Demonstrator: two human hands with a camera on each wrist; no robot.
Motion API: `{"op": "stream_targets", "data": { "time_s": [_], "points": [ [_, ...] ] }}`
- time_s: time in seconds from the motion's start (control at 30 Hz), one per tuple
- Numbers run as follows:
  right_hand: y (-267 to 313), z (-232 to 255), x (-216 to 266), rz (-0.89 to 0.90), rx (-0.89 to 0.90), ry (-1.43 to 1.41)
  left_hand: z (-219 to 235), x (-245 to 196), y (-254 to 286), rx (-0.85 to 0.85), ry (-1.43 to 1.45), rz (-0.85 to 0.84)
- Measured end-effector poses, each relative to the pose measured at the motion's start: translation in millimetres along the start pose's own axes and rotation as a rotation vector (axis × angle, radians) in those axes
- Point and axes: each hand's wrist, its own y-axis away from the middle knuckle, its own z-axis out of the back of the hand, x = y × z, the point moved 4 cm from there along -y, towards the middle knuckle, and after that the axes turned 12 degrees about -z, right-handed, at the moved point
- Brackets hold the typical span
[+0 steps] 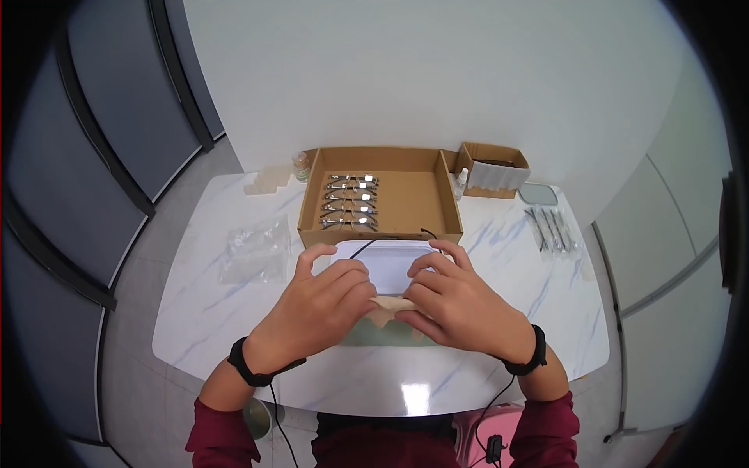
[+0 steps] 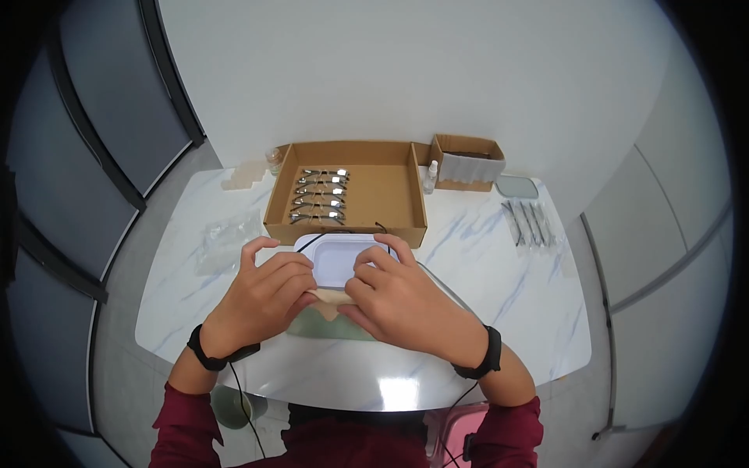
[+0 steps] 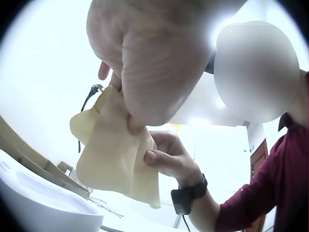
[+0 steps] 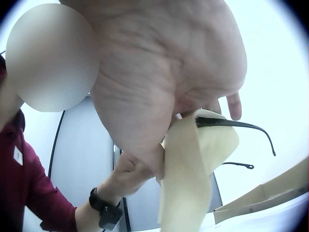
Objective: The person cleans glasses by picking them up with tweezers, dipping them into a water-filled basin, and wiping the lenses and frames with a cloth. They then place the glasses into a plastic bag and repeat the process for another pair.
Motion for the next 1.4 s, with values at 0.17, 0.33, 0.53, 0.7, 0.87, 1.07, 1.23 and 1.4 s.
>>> {"op": "stream_targets", "data": {
  "time_s": [0.17, 0.33, 0.53, 0.7, 0.87, 1.07, 1.23, 1.4],
  "points": [
    [-5.2, -6.2, -25.9, 0.014, 0.123, -0.262, -2.8, 25.2, -1.7, -0.073, 0.239, -0.004],
    [-13.6, -4.4, -42.6, -0.032, 0.222, -0.342, -4.1, 40.9, -6.5, -0.058, 0.43, 0.044],
    [-18.0, -10.5, -48.2, -0.109, 0.178, -0.357, -20.2, 53.1, -4.4, -0.031, 0.52, 0.07],
    [-23.1, -17.3, -46.8, -0.157, 0.022, -0.329, -30.7, 58.0, -5.9, -0.028, 0.518, 0.091],
    [-26.9, -28.0, -58.6, -0.13, 0.195, -0.383, -33.7, 65.4, -5.0, -0.005, 0.631, 0.148],
    [-26.6, -25.8, -61.8, -0.114, 0.186, -0.442, -42.0, 67.1, -6.4, 0.032, 0.687, 0.183],
    [-23.5, -24.7, -62.2, -0.108, 0.216, -0.439, -47.7, 62.6, -10.0, 0.041, 0.7, 0.151],
    [-21.6, -25.8, -59.4, -0.114, 0.225, -0.388, -47.2, 57.4, -14.2, 0.043, 0.713, 0.163]
  ]
}}
